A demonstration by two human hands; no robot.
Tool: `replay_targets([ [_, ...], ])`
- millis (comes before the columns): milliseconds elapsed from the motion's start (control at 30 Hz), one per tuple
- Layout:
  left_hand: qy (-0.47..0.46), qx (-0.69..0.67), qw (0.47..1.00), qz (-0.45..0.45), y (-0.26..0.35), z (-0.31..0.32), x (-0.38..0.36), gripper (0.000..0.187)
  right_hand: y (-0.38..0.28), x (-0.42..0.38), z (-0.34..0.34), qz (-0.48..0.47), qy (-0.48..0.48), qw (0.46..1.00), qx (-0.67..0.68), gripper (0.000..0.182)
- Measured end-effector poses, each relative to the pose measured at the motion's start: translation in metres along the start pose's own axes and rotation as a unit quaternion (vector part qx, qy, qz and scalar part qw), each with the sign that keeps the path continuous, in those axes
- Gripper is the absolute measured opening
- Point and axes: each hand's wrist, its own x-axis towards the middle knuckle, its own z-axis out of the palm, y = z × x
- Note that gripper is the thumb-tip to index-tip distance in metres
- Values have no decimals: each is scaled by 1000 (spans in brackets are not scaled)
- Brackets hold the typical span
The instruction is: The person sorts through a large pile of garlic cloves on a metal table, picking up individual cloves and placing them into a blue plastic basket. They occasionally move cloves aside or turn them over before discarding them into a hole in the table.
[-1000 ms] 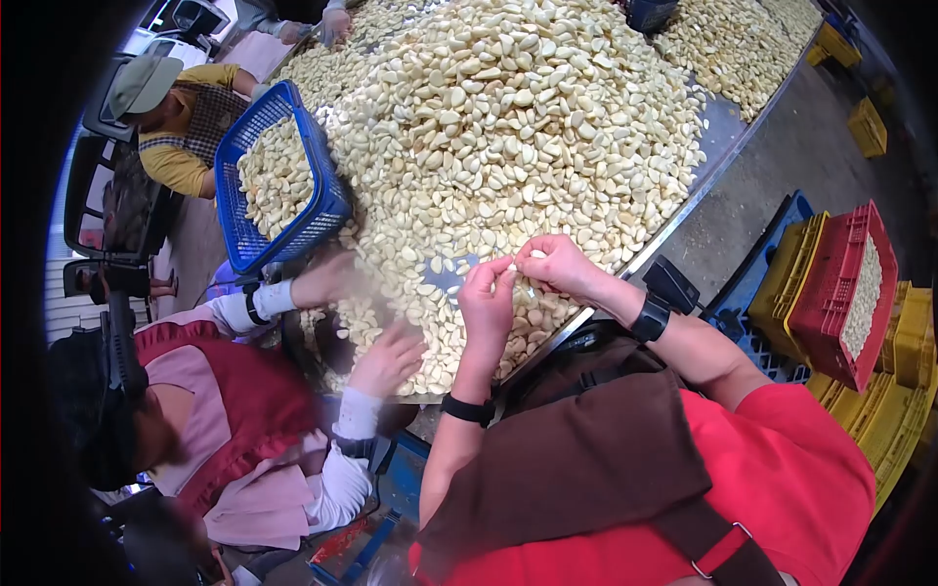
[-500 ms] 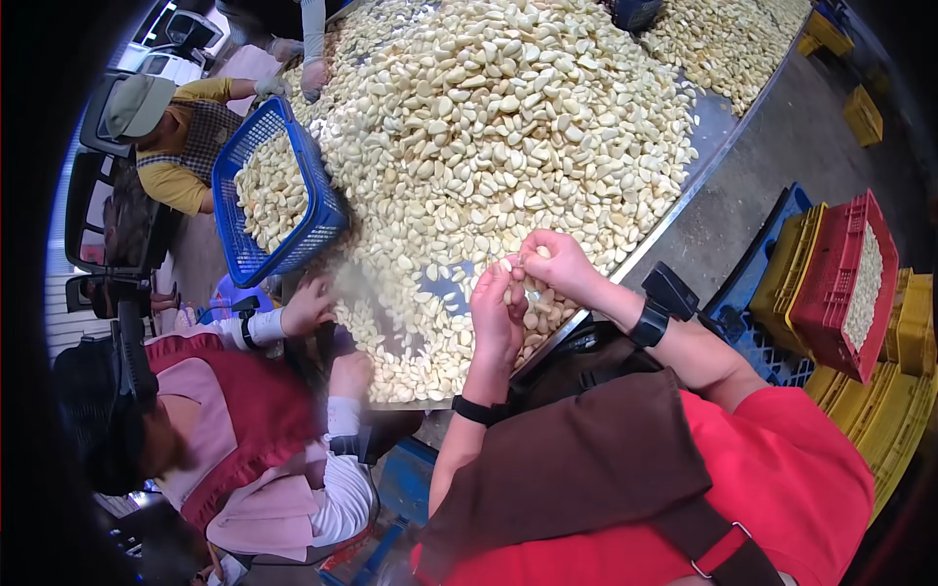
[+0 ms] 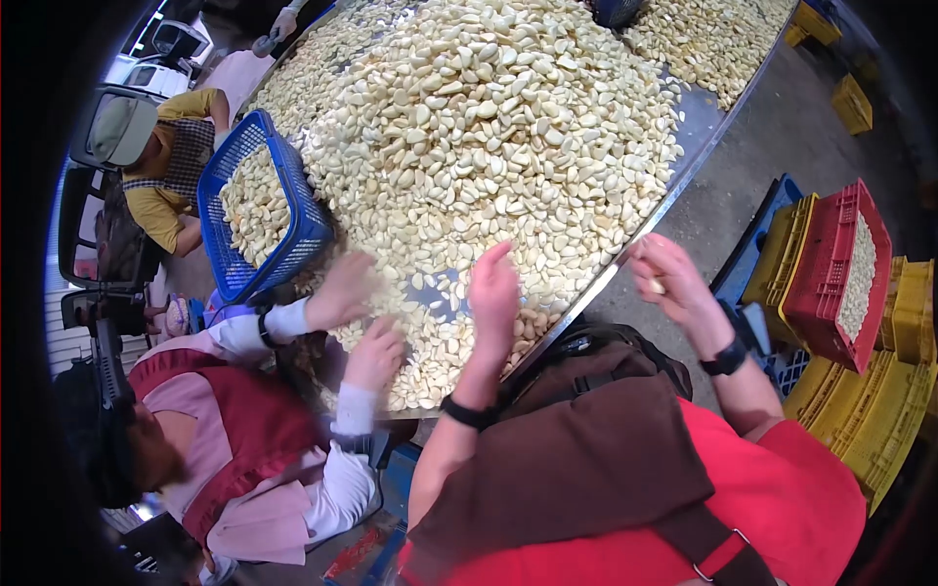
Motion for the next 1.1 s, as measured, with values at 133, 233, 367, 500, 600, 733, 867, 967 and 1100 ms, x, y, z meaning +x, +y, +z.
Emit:
replay_targets([
  [133,-91,244,858,443,6,73,8,34,28,34,49,14,36,963,266,44],
  [233,-116,262,860,422,-2,82,-4,37,34,46,42,-39,-47,942,330,49],
  [367,-140,252,866,410,-22,83,0,44,47,62,21,-24,-45,946,320,49],
  [500,-87,438,814,371,-2,68,-4,53,52,69,59,-26,96,932,349,39],
  [600,-124,461,821,313,0,55,-3,53,62,75,58,-8,83,951,297,34],
  [733,-168,173,935,261,-2,30,-10,46,62,81,48,7,72,967,244,31],
  [867,-66,-85,986,128,-9,3,-11,38,37,72,58,115,1,956,271,20],
  [967,62,80,985,141,-13,-49,-3,25,25,75,44,81,-11,958,275,16],
  [1100,148,429,887,80,-19,-120,-25,12,-106,117,-43,-170,162,945,228,38],
])
